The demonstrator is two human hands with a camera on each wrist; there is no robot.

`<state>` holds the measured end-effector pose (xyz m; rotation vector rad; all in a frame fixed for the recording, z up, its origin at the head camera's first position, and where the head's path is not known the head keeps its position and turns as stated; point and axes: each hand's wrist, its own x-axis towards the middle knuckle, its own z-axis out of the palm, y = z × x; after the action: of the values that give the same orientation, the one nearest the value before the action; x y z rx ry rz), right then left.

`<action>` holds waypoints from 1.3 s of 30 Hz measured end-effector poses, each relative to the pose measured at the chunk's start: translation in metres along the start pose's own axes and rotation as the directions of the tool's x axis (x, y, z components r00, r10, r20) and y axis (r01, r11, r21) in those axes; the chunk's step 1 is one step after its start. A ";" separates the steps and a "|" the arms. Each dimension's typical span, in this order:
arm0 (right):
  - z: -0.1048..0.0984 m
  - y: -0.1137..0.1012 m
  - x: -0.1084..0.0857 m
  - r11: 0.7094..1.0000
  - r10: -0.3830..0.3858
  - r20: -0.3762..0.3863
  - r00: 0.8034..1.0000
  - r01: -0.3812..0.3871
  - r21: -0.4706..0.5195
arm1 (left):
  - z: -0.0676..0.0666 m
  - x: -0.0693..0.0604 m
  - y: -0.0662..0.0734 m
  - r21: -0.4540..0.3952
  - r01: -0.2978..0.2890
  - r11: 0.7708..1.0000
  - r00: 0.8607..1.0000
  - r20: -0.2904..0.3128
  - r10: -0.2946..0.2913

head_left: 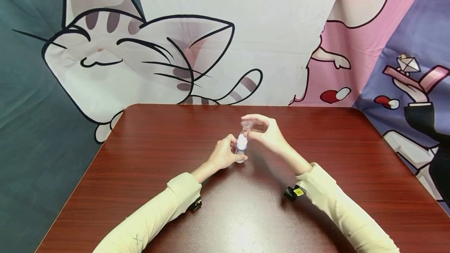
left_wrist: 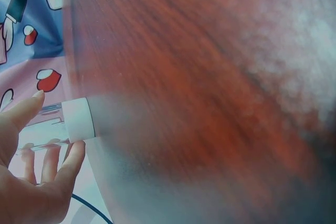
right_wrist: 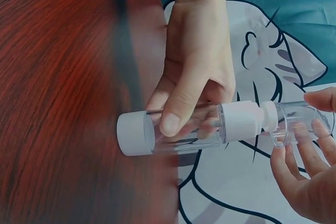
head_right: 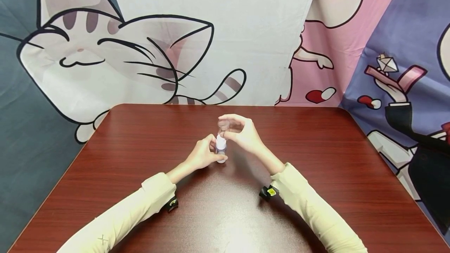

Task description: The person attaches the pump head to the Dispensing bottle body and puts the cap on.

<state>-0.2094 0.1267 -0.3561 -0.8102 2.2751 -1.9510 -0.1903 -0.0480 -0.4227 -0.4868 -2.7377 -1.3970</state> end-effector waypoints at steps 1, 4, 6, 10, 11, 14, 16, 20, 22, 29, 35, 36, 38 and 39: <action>0.000 0.000 0.000 1.000 -0.003 0.001 1.000 0.003 -0.010 | 0.000 0.000 0.000 0.003 -0.001 1.000 1.000 0.000 0.001; 0.002 0.001 0.000 1.000 -0.007 0.007 1.000 0.007 -0.018 | -0.001 0.000 0.000 0.009 -0.004 1.000 1.000 0.001 0.004; 0.002 0.002 0.000 1.000 -0.011 0.012 1.000 0.011 -0.018 | -0.001 0.000 0.000 0.009 -0.003 1.000 1.000 0.002 0.003; 0.004 0.002 0.000 0.999 -0.019 0.012 1.000 0.019 -0.031 | -0.002 -0.001 0.001 0.017 -0.006 1.000 1.000 0.005 0.006; 0.004 0.002 0.000 0.999 -0.019 0.008 1.000 0.019 -0.038 | -0.002 -0.001 0.001 0.022 -0.009 1.000 1.000 0.005 0.008; 0.005 0.003 -0.001 0.998 -0.012 0.000 1.000 0.012 -0.056 | -0.002 -0.001 0.000 0.032 -0.013 0.999 1.000 0.009 0.013; 0.006 0.005 -0.001 0.998 -0.003 -0.001 1.000 0.003 -0.064 | -0.002 -0.001 0.000 0.033 -0.013 0.999 1.000 0.010 0.013; 0.007 0.008 -0.002 0.997 0.017 0.003 1.000 -0.017 -0.069 | -0.002 -0.001 0.000 0.033 -0.007 0.999 1.000 0.011 0.007; 0.007 0.010 -0.002 0.997 0.023 0.002 1.000 -0.022 -0.071 | -0.002 -0.001 0.000 0.033 0.001 0.999 1.000 0.013 -0.002; 0.008 0.015 -0.003 0.998 0.026 0.009 1.000 -0.026 -0.064 | -0.002 -0.001 0.000 0.030 0.000 1.000 1.000 0.011 0.000; 0.007 0.017 -0.005 0.998 0.013 0.010 1.000 -0.013 -0.067 | -0.001 0.000 -0.001 0.026 -0.004 1.000 1.000 0.008 0.003; 0.007 0.017 -0.005 0.998 0.015 0.012 1.000 -0.015 -0.064 | -0.001 0.000 -0.001 0.026 -0.004 1.000 1.000 0.007 0.003; 0.007 0.018 -0.005 0.998 0.020 0.019 1.000 -0.019 -0.055 | -0.001 0.000 -0.001 0.024 -0.006 1.000 1.000 0.008 0.006; 0.007 0.018 -0.005 0.998 0.022 0.021 1.000 -0.021 -0.051 | -0.001 0.001 -0.002 0.023 -0.005 1.000 1.000 0.011 0.005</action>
<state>-0.2090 0.1238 -0.3757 -0.8043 2.3204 -1.8730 -0.1914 -0.0492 -0.4236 -0.5010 -2.7553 -1.3645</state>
